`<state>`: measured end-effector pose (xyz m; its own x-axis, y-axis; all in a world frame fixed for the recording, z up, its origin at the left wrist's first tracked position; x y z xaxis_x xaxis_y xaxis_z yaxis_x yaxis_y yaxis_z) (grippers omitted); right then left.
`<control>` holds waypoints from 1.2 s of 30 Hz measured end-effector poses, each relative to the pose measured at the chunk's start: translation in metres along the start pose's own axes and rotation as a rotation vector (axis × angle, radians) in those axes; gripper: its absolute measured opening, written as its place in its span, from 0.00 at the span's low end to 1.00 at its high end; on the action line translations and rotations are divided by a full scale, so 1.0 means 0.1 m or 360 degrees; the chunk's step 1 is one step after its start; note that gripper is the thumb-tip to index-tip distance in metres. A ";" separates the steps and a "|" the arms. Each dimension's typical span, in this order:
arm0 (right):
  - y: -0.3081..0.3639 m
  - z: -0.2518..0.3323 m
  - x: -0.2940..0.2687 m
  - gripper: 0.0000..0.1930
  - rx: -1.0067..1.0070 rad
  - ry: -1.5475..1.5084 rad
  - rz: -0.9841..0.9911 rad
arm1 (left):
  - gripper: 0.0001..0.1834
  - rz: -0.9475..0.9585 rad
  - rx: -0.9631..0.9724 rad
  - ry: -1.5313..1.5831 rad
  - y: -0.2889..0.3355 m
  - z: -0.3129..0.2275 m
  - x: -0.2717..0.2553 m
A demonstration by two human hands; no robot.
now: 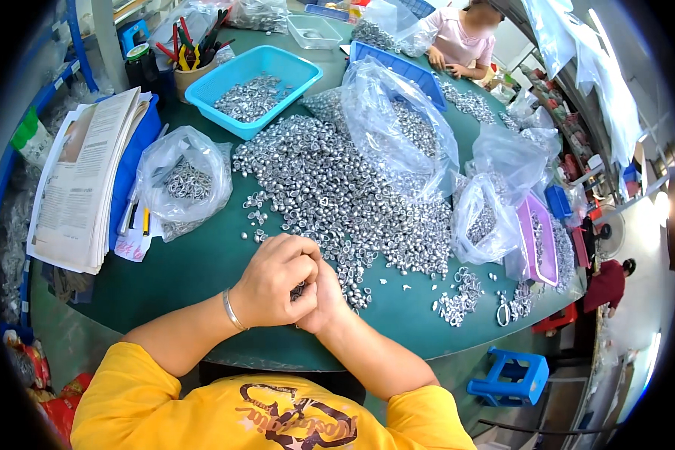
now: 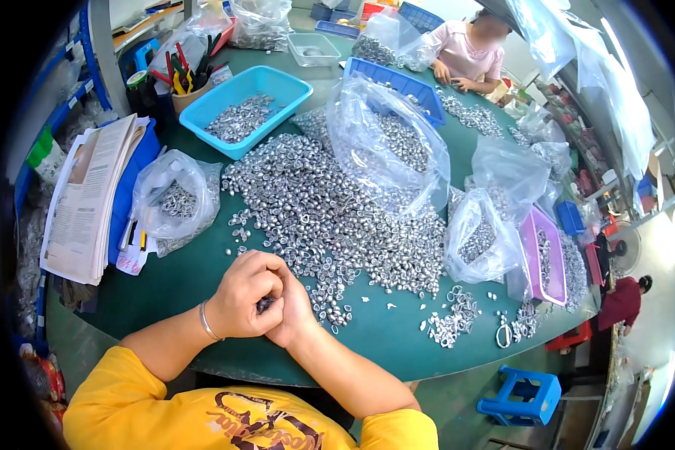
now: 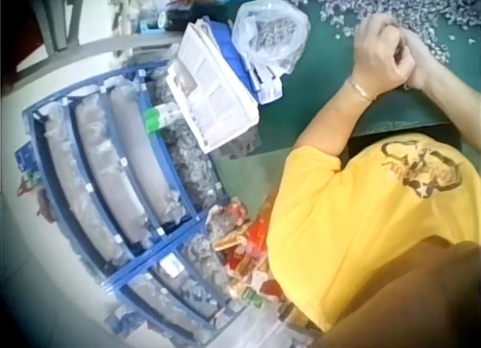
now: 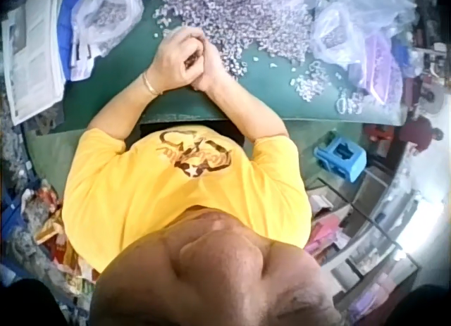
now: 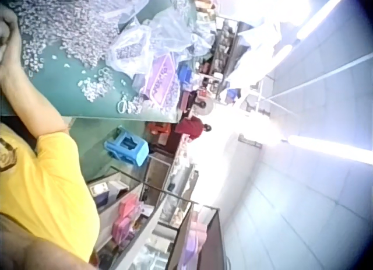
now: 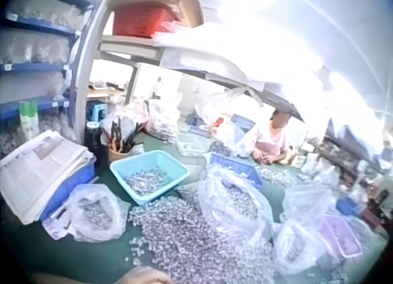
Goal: The person sorts through a pile of small metal decorative parts on a green table, picking them up one by one, turning them over, and placing them into different plastic trays.
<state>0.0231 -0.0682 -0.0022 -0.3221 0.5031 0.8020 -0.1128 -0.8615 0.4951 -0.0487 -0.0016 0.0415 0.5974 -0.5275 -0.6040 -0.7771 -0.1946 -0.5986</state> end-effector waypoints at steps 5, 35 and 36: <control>-0.03 0.09 0.02 0.14 -0.0255 -0.0141 -0.0133 | 0.18 -0.0051 0.0021 -0.0006 0.05 -0.02 -0.03; 0.24 0.32 -0.30 0.06 -0.1424 0.2744 -0.0012 | 0.15 0.0396 -0.0515 0.0241 0.43 0.49 -0.10; 0.29 0.35 -0.35 0.05 -0.1398 0.2562 -0.0135 | 0.16 0.0368 -0.0461 0.0273 0.39 0.45 -0.11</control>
<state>0.0638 -0.1083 -0.0043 -0.7132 0.4517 -0.5360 -0.4060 -0.8896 -0.2093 -0.0766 0.0340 0.0013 0.3779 -0.7101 -0.5941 -0.9253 -0.2669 -0.2696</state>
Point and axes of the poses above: each hand's wrist, its own y-axis away from the middle knuckle, its own x-axis out of the palm, z = x × y, the point moved 2 cm from there along -y, towards the middle knuckle, and after that the axes turned 2 degrees about z, right-handed, at the moved point
